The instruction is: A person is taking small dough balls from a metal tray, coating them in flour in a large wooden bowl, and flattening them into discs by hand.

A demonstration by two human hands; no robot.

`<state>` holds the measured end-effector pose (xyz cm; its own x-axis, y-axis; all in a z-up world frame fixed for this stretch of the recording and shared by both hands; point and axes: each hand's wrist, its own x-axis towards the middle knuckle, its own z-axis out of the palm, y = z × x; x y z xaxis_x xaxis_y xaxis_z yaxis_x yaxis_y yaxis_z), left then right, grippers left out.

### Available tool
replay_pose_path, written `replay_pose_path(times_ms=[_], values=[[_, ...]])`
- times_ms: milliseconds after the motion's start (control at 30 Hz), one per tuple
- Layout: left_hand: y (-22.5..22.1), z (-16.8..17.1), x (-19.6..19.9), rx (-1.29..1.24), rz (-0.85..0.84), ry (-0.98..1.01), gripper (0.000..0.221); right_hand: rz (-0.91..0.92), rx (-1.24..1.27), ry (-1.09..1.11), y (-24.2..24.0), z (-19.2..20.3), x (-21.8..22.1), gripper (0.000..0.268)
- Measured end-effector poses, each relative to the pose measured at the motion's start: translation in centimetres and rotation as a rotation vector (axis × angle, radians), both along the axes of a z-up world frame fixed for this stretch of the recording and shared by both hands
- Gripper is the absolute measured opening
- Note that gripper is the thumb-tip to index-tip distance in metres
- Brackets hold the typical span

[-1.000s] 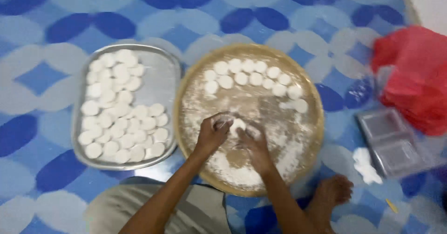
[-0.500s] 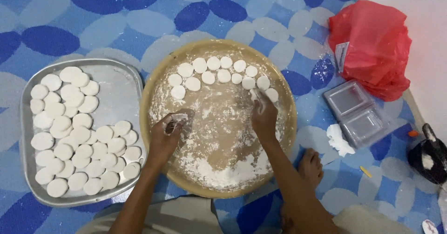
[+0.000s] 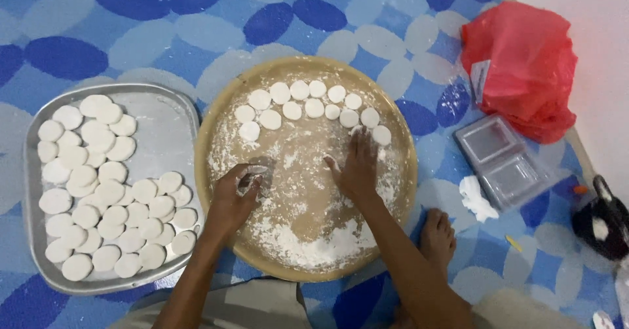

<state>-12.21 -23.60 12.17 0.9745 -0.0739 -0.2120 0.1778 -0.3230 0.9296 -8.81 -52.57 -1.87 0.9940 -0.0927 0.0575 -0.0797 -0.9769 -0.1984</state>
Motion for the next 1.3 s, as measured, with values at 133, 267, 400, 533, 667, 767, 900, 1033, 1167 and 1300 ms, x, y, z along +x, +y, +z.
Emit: replay_pose_path(times_ms=[133, 267, 400, 533, 667, 767, 900, 1033, 1167, 1300], values=[[2.3, -3.4, 1.5, 0.15, 0.064, -0.085, 0.033, 0.067, 0.057, -0.189, -0.6, 0.5, 0.3, 0.095], [5.2, -3.4, 2.5, 0.449, 0.129, -0.278, 0.046, 0.202, -0.107, -0.417, -2.0, -1.7, 0.6, 0.088], [8.7, -5.0, 3.2, 0.574, 0.22, -0.442, 0.049, 0.255, -0.153, -0.367, -3.3, -4.2, 0.4, 0.099], [10.8, -9.0, 3.8, 0.694, 0.252, -0.122, 0.054, 0.189, 0.146, -0.049, -4.1, -0.9, 0.6, 0.098], [14.2, -12.4, 4.2, 0.9, 0.372, -0.025, 0.066, 0.248, 0.205, -0.198, -2.5, 3.5, -1.4, 0.079], [16.4, -13.0, 3.6, 0.905, 0.585, -0.008, 0.068, 0.162, 0.298, -0.194, -1.7, 6.3, -4.2, 0.069], [16.8, -13.3, 1.4, 0.874, 0.704, 0.094, 0.075, -0.156, 0.46, -0.213, -2.4, 6.0, -8.1, 0.058], [16.9, -13.7, 0.3, 0.894, 0.694, 0.054, 0.07, -0.099, 0.561, -0.219, -1.5, 6.6, -8.6, 0.054], [17.2, -13.6, 0.0, 0.925, 0.751, -0.033, 0.055, -0.108, 0.644, -0.238, -1.6, 7.0, -9.0, 0.049], [15.7, -10.1, -0.5, 0.823, 0.775, -0.204, 0.054, -0.11, 0.625, -0.231, -1.6, 6.3, -8.9, 0.039]])
